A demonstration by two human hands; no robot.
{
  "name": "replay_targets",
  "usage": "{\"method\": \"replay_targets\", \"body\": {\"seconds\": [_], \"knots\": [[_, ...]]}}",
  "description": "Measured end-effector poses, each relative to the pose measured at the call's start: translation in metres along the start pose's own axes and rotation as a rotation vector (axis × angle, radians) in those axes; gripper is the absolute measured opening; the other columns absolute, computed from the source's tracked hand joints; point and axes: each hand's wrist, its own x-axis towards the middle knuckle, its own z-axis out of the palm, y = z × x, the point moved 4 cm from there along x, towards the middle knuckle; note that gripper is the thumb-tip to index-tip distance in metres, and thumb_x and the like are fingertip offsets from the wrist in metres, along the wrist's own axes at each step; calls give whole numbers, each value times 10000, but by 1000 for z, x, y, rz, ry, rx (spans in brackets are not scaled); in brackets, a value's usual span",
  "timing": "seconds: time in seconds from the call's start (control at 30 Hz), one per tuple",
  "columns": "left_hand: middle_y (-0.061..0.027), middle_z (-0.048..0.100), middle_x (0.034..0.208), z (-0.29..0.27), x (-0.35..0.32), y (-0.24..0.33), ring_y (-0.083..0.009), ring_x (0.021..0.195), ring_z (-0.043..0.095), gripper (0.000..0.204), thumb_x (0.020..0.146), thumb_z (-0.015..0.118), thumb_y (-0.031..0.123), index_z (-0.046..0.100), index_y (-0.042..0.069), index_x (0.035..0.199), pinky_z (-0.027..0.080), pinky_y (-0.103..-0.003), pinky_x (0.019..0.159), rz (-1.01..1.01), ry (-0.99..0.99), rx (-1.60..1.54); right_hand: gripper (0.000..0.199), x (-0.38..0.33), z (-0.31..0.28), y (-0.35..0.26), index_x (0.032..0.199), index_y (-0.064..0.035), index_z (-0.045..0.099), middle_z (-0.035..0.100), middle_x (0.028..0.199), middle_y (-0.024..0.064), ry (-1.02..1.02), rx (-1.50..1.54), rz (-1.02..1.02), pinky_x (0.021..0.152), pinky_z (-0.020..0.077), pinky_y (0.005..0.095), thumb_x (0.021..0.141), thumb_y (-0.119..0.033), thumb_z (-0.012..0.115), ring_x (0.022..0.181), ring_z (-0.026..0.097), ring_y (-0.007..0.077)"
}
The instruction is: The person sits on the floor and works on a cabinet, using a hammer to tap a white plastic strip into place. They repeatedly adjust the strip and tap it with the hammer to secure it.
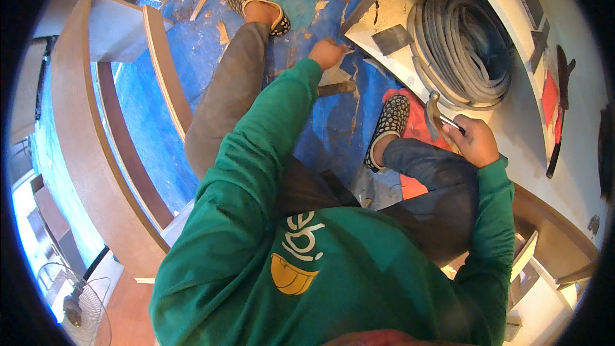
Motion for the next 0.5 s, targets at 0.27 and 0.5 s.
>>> {"method": "replay_targets", "body": {"seconds": [0.27,0.5], "knots": [[-103,721,855,-4,-115,106,-251,853,687,304,950,697,325,734,23,953,529,-405,777,399,-155,-9,386,-17,-2,8,894,-32,705,628,732,235,91,-26,-44,652,476,505,936,-414,672,723,627,436],[-49,660,727,-64,-324,337,-195,682,617,296,910,768,270,656,49,748,464,-342,630,923,-228,-453,417,-30,-6,11,861,-36,684,645,761,238,141,6,-137,692,494,518,928,-448,661,756,646,439]]}}
